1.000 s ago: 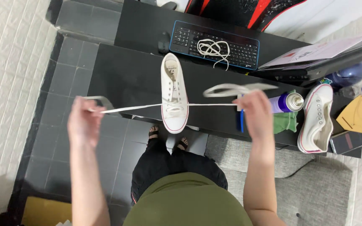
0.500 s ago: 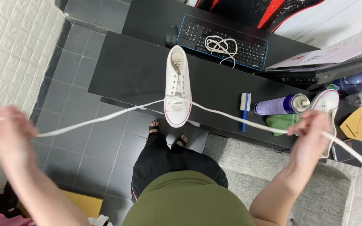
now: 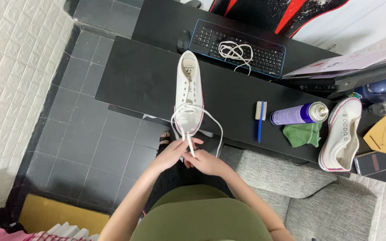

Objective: The person laces a white high-top sneaker placed on a black desk. They thread the white shoelaces through the eyelets from the bottom up, pulling them taut and adjusting the tension to ensure they are even.

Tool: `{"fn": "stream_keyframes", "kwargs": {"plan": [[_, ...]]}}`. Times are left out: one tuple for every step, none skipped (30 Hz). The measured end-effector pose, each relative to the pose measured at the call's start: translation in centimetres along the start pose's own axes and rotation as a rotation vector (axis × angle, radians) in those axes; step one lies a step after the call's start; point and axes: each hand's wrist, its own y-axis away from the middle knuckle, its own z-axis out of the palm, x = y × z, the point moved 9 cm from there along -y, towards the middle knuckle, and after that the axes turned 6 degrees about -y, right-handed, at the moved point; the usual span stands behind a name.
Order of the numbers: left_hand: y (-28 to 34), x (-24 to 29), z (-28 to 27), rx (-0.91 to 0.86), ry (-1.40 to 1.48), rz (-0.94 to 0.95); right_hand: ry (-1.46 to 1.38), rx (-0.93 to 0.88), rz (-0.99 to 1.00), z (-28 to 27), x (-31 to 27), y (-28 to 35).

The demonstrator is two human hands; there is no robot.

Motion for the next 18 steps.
{"fn": "stream_keyframes", "kwargs": {"plan": [[0.3,0.8,0.1,0.021,0.045,0.061,-0.020,-0.017,0.028,0.2,1.5,-0.4],[0.6,1.6,0.1,0.042,0.090,0.123,-0.040,-0.033,0.057,0.5,2.9,-0.8],[0.6,1.8,0.2,0.043,0.089,0.122,-0.040,-0.034,0.057,0.1,1.4,-0.2],[0.6,1.9,0.4,0.033,0.121,0.115,-0.170,-0.036,0.095,-0.2,0.2,0.4],[0.6,2.2,0.5,0.024,0.153,0.110,-0.298,-0.036,0.133,-0.5,-1.0,1.0],[0.5,2.0,0.4,0.025,0.152,0.109,-0.298,-0.037,0.132,-0.5,1.5,0.2],[0.5,2.3,0.3,0.012,0.178,0.168,-0.308,-0.042,0.123,-0.5,4.1,-0.6],[0.4,2.7,0.1,0.000,0.203,0.228,-0.318,-0.048,0.114,-0.5,6.6,-1.5],[-0.1,1.1,0.5,-0.001,0.204,0.226,-0.319,-0.048,0.116,-0.7,4.8,-0.6],[-0.8,-1.0,0.1,0.094,0.218,0.172,-0.269,0.043,0.028,-1.8,2.5,0.2],[-1.3,-3.1,-0.4,0.192,0.231,0.118,-0.219,0.132,-0.062,-2.9,0.0,1.0],[-1.5,-4.1,-0.2,0.193,0.231,0.117,-0.220,0.130,-0.062,-2.5,0.1,0.9],[-1.8,-5.2,-0.3,0.229,0.275,0.107,-0.266,0.252,-0.137,-3.4,-0.3,1.0],[-2.0,-6.4,-0.4,0.265,0.319,0.097,-0.311,0.375,-0.213,-4.2,-0.7,1.3],[-1.6,-5.1,-0.2,0.263,0.319,0.096,-0.311,0.375,-0.212,-4.2,-1.0,1.3],[-1.1,-3.8,0.1,0.252,0.343,0.113,-0.335,0.383,-0.270,-4.2,-1.7,1.5],[-0.5,-2.5,0.3,0.244,0.367,0.129,-0.360,0.386,-0.328,-4.2,-2.4,1.6],[-1.6,-5.0,0.8,0.246,0.368,0.127,-0.361,0.383,-0.326,-3.8,-1.2,1.2]]}}
